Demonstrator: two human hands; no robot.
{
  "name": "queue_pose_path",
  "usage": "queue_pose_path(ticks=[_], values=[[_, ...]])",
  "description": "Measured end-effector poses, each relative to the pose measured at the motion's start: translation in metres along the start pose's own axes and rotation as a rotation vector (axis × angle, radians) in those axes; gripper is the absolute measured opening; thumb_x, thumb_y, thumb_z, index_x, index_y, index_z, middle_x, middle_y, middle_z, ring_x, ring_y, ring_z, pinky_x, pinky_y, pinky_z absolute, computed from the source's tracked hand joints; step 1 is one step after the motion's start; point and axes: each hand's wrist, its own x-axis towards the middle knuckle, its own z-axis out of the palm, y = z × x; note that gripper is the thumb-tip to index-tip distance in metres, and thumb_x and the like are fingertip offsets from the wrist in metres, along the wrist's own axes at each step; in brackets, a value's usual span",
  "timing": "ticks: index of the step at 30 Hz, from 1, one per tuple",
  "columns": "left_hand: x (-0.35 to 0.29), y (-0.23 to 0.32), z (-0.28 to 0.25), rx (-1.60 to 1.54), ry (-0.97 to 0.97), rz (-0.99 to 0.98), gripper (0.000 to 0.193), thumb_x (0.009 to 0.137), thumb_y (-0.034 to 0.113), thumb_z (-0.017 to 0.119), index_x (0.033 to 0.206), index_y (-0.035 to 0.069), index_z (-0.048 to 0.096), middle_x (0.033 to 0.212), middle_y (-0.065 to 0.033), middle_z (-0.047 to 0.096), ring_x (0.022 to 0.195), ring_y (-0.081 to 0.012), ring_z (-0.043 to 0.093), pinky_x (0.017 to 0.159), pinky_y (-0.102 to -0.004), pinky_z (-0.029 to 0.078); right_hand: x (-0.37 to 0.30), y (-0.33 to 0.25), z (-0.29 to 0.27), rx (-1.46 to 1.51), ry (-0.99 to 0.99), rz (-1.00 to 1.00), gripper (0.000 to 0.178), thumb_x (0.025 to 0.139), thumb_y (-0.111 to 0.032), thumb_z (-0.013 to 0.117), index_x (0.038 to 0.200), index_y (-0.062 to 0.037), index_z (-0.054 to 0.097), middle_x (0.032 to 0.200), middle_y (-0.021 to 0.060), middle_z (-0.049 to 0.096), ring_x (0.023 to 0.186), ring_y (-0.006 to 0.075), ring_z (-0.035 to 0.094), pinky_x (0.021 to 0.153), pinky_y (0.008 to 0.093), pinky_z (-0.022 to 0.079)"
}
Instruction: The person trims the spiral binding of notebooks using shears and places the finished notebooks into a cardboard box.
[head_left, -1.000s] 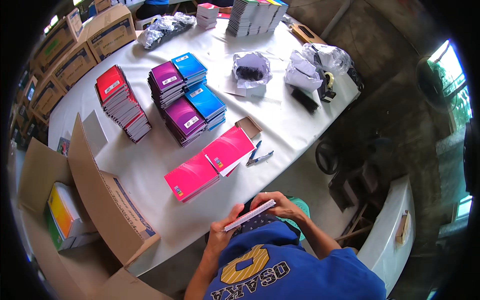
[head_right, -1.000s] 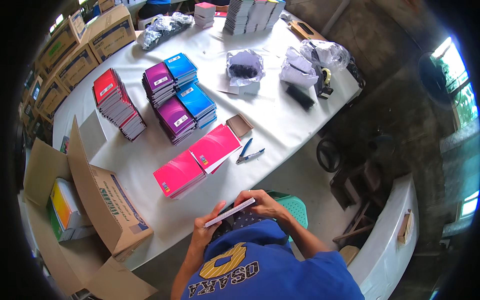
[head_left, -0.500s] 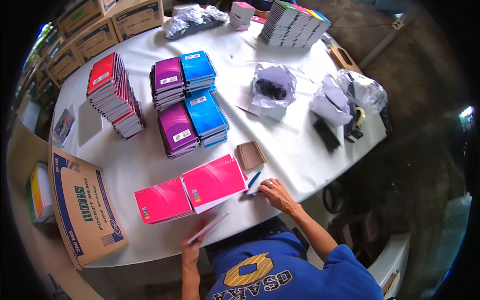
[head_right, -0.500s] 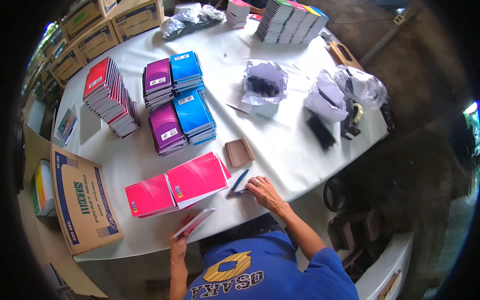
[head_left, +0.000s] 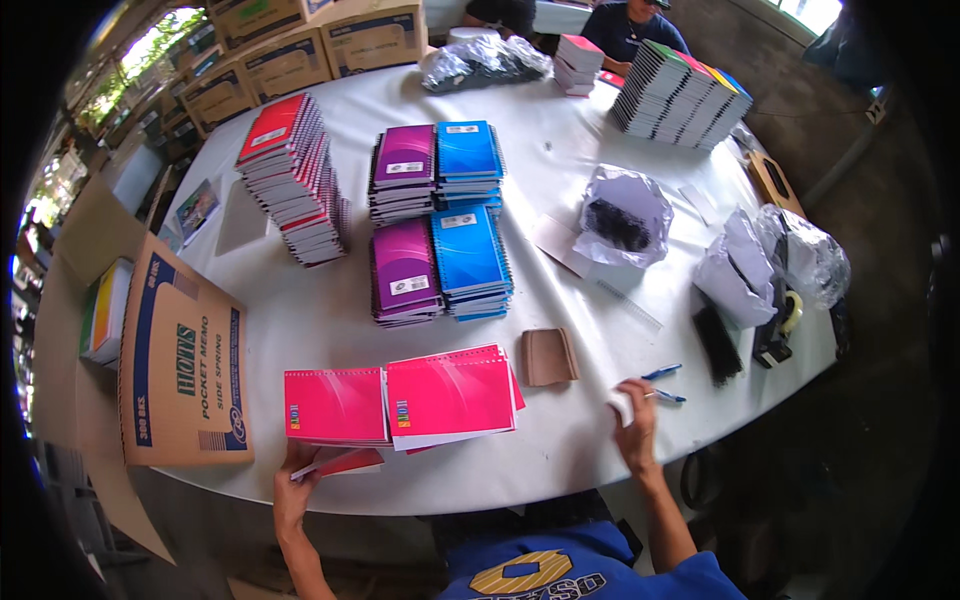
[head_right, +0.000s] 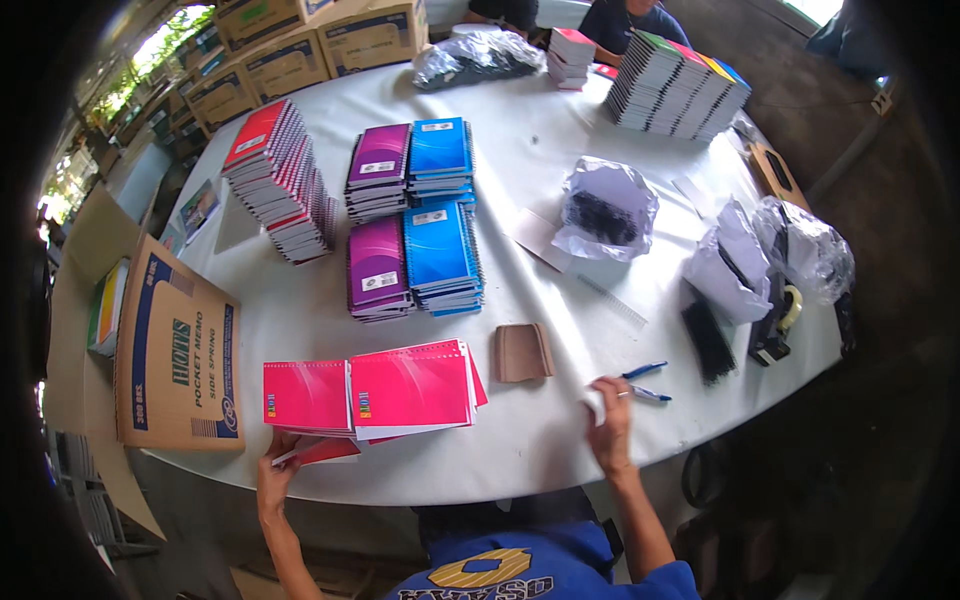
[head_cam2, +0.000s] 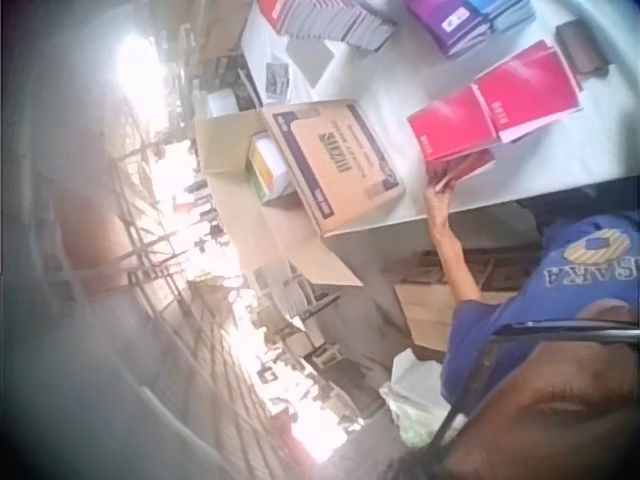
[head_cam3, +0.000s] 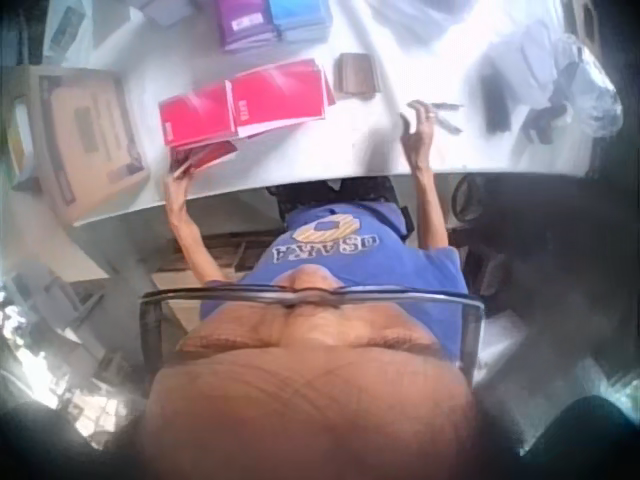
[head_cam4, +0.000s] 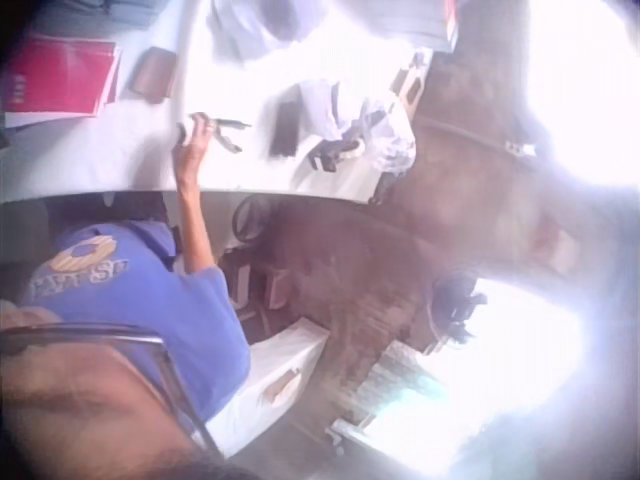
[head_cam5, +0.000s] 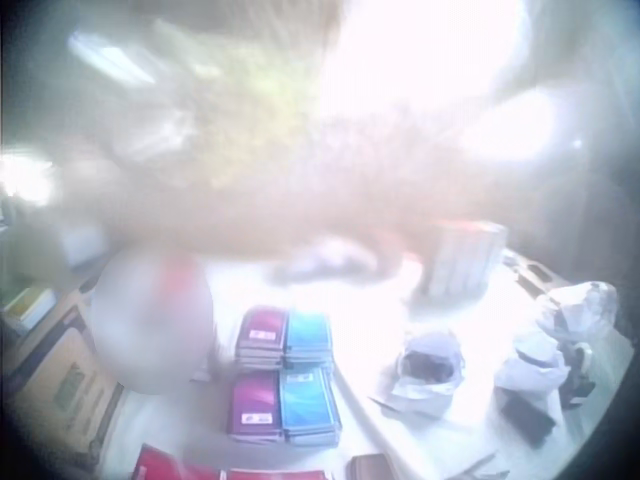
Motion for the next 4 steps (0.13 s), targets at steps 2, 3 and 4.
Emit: queue_pose_path(ticks=[2, 3, 4], values=[[0.010, -0.001, -0.004, 0.086, 0.027, 0.000, 0.049, 0.078, -0.010, 0.060, 0.127, -0.006, 0.056, 0.132, -0.0107, 0.056, 0.115, -0.0168, 0.055, 0.097, -0.0272, 0.040, -0.006, -0.033, 0.039, 0.314, -0.177, 0.055, 0.042, 0.072, 0.002, 0.074, 0.110, -0.0050, 0.057, 0.119, 0.0165, 0.053, 0.109, 0.0349, 0.054, 0.093, 0.0417, 0.045], [0.015, -0.011, -0.010, 0.076, -0.016, -0.027, 0.051, 0.079, -0.009, 0.059, 0.129, -0.001, 0.056, 0.136, -0.0112, 0.053, 0.120, -0.0186, 0.053, 0.100, -0.0273, 0.039, -0.005, -0.049, 0.058, 0.382, -0.213, 0.069, 0.051, 0.072, 0.004, 0.074, 0.118, -0.0061, 0.054, 0.122, 0.0157, 0.054, 0.109, 0.0324, 0.055, 0.095, 0.0403, 0.045], [0.020, -0.020, -0.015, 0.065, -0.061, -0.061, 0.053, 0.080, -0.009, 0.058, 0.131, 0.004, 0.056, 0.141, -0.0117, 0.050, 0.126, -0.0203, 0.051, 0.102, -0.0273, 0.038, -0.007, -0.064, 0.076, 0.446, -0.255, 0.087, 0.061, 0.072, 0.005, 0.074, 0.127, -0.0072, 0.051, 0.124, 0.0148, 0.054, 0.109, 0.0300, 0.056, 0.097, 0.0390, 0.044]])
